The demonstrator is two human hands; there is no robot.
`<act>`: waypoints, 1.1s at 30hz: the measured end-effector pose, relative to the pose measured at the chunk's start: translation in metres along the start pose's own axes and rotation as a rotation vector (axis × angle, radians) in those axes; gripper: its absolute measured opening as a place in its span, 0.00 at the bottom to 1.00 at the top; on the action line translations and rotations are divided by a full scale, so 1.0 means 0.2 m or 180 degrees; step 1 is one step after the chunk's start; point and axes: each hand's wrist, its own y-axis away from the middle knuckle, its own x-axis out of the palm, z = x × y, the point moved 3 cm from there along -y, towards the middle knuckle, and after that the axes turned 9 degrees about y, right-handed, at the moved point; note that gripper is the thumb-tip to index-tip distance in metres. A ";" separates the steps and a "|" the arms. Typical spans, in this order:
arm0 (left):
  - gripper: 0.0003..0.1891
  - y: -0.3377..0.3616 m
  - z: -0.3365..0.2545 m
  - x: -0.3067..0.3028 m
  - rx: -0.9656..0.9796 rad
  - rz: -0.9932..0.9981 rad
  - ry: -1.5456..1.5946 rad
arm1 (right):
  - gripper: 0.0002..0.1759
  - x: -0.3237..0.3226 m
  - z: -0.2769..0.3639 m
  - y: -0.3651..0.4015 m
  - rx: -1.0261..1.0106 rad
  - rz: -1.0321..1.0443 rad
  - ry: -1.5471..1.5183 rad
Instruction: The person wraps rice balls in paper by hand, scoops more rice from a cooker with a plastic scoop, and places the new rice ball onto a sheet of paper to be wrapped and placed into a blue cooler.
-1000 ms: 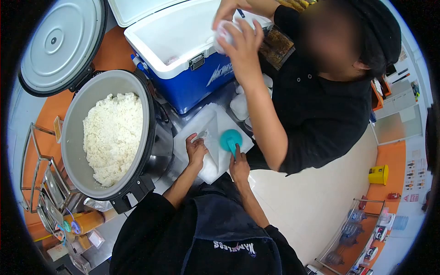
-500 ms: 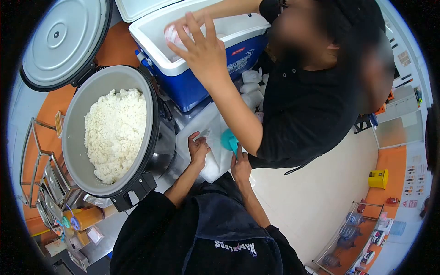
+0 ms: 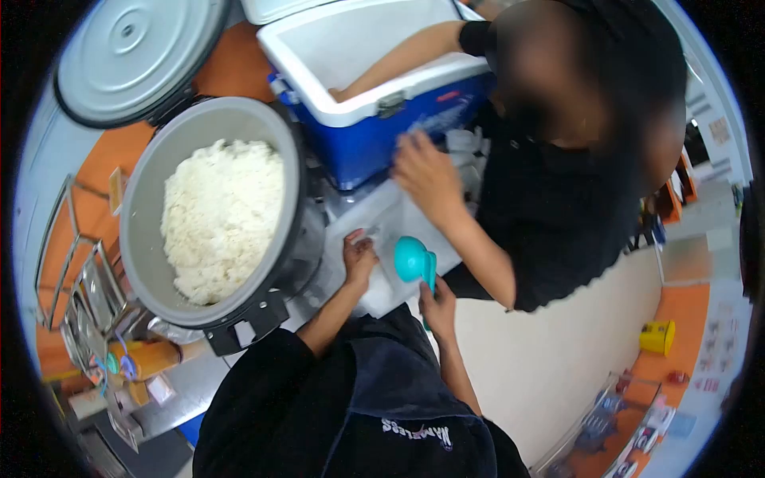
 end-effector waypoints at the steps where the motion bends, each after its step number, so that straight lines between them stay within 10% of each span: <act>1: 0.20 -0.03 0.03 -0.03 0.0089 0.0054 0.0061 | 0.15 0.01 0.05 0.04 0.0580 0.0670 -0.0666; 4: 0.19 -0.18 0.20 -0.12 0.0399 0.0050 0.0137 | 0.14 -0.04 0.47 0.10 -0.0187 0.0849 -0.1402; 6: 0.20 -0.39 0.47 -0.18 -0.0289 0.1108 0.2368 | 0.17 -0.02 0.72 0.10 -0.0974 0.0955 -0.1142; 9: 0.26 0.43 -0.36 0.02 -0.0837 0.1597 0.2482 | 0.18 0.17 1.27 0.07 -0.2277 0.1157 -0.0311; 11: 0.25 0.07 0.01 -0.06 0.0327 0.0541 0.0352 | 0.20 0.38 1.39 0.07 -0.2774 0.0643 0.0248; 19: 0.22 0.05 0.02 -0.01 0.0092 0.0298 0.0308 | 0.22 0.50 1.56 0.02 -0.3727 0.0024 0.0974; 24: 0.22 0.06 0.02 -0.02 0.0085 0.0128 0.0355 | 0.13 0.08 1.00 -0.23 -0.2544 -0.0242 -0.0596; 27: 0.22 0.07 0.00 -0.02 0.0031 0.0060 0.0349 | 0.16 0.17 0.17 -0.51 -0.0485 0.0381 -0.0149; 33: 0.22 0.09 0.01 -0.03 0.0037 -0.0108 0.0431 | 0.25 0.41 -0.35 -0.46 0.0075 0.0860 -0.0677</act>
